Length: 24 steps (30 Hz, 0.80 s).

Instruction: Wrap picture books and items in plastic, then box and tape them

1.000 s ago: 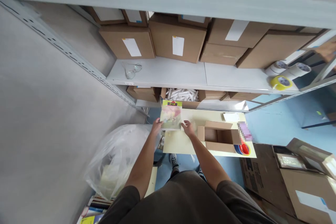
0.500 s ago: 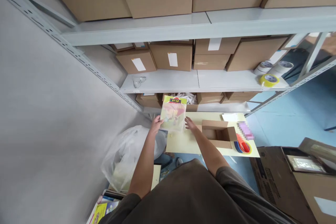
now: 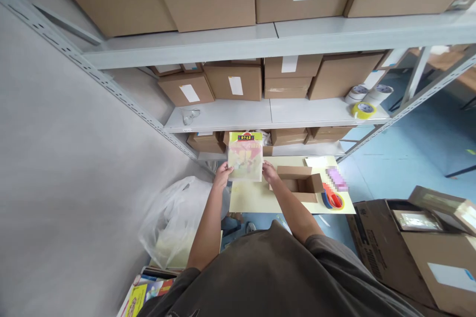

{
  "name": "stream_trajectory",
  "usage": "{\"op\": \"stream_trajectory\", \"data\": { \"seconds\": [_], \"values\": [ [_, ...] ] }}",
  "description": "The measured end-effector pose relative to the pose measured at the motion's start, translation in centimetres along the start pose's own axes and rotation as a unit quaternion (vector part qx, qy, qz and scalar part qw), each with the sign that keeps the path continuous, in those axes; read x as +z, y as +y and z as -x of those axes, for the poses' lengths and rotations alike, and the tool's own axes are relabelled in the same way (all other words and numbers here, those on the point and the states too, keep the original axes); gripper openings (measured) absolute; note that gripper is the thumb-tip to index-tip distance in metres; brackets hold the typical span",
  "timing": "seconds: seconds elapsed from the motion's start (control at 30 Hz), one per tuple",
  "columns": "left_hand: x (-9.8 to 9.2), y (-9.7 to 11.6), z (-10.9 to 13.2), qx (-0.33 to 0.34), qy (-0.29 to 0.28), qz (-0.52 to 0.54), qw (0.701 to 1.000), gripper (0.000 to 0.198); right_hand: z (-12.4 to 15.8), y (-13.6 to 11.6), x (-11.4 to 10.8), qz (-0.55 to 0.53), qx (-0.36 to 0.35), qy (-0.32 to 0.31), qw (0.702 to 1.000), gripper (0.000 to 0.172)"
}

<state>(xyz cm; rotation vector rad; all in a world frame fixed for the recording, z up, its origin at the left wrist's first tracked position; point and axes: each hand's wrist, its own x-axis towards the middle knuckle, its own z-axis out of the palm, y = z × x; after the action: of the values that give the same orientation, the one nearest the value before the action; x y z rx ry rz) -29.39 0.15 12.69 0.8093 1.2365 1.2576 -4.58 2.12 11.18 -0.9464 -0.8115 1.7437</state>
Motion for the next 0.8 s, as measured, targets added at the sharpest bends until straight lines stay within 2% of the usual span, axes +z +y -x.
{"op": "stream_trajectory", "data": {
  "seconds": [0.23, 0.33, 0.47, 0.57, 0.67, 0.73, 0.8],
  "values": [
    [5.7, -1.8, -1.5, 0.019, -0.014, -0.007, 1.0, 0.055, 2.3, -4.6, -4.3, -0.061, -0.083, 0.063, 0.993, 0.025],
    [7.0, -2.2, -1.5, 0.014, -0.028, -0.009, 0.999, 0.054, 2.7, -6.5, -5.6, -0.089, -0.093, 0.093, 0.987, 0.025],
    [7.4, -2.3, -1.2, 0.011, -0.036, 0.004, 0.999, 0.057, 3.1, -8.7, -6.6, -0.081, -0.051, 0.078, 0.992, 0.033],
    [7.6, -2.0, -0.7, 0.021, -0.034, 0.001, 0.999, 0.055, 3.7, -10.2, -7.3, -0.029, -0.005, 0.015, 0.999, 0.035],
    [7.6, -1.5, -0.2, 0.026, -0.049, -0.001, 0.998, 0.052, 4.3, -11.6, -8.4, 0.044, 0.076, -0.038, 0.995, 0.033],
    [7.7, -1.1, 0.2, 0.026, -0.058, -0.004, 0.998, 0.051, 4.7, -12.5, -9.2, 0.107, 0.118, -0.033, 0.987, 0.032],
    [7.9, -0.9, 0.6, 0.027, -0.06, -0.013, 0.998, 0.049, 5.0, -13.2, -9.9, 0.157, 0.109, 0.01, 0.981, 0.031]
  ]
}}
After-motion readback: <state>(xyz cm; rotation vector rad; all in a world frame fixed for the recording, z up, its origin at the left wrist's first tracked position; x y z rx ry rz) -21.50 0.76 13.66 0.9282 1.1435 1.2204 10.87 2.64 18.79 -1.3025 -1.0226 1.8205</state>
